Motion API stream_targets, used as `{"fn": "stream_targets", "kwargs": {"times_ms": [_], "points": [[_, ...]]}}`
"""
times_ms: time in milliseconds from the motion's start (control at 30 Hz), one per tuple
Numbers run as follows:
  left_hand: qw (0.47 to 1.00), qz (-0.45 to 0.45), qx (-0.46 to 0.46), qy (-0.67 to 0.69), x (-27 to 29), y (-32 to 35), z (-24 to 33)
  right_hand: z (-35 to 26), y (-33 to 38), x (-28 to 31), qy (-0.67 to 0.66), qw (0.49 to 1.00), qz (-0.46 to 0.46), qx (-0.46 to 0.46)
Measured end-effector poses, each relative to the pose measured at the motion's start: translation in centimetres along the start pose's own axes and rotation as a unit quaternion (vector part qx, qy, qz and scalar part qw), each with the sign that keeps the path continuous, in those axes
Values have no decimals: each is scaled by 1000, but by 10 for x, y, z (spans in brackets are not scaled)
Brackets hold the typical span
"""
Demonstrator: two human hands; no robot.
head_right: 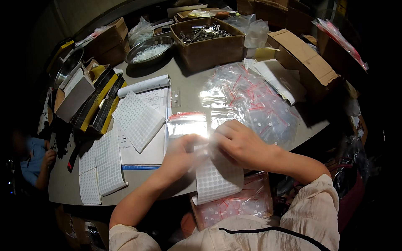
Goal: The person repeatedly peels small circular stickers from a white sheet and places them onto clear plastic bags on a cluttered table. The hands work one sticker at a time, moving from the sheet to the bags and back, while another person sits nearby.
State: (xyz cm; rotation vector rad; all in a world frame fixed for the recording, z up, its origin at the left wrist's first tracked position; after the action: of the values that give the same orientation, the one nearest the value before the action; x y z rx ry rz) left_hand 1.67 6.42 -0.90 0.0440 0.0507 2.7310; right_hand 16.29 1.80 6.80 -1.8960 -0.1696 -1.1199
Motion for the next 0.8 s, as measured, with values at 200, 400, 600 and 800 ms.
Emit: {"fn": "stream_targets", "kwargs": {"times_ms": [200,400,600,800], "points": [[1000,-13,10,-10,1,2,13,1,5,-2,-21,999,-23,10],[840,86,-417,-338,-6,17,45,39,-7,8,-231,956,15,-181],[891,-17,-342,-299,-31,25,27,77,-28,-38,-359,851,-156,-350],[895,-35,-337,-291,-32,25,31,85,-48,-81,-154,928,-252,-226]]}}
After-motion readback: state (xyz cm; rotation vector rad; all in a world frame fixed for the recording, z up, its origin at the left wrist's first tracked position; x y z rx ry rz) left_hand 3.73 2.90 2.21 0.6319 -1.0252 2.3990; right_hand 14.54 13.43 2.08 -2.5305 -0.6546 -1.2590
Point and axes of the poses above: each hand's wrist, its own y-axis away from the middle knuckle, its own x-axis out of the back of the hand, z = x × y, the point moved 7 cm from there along -y, towards the middle knuckle, and after that the axes turned 12 degrees about z, right-handed, at the moved point
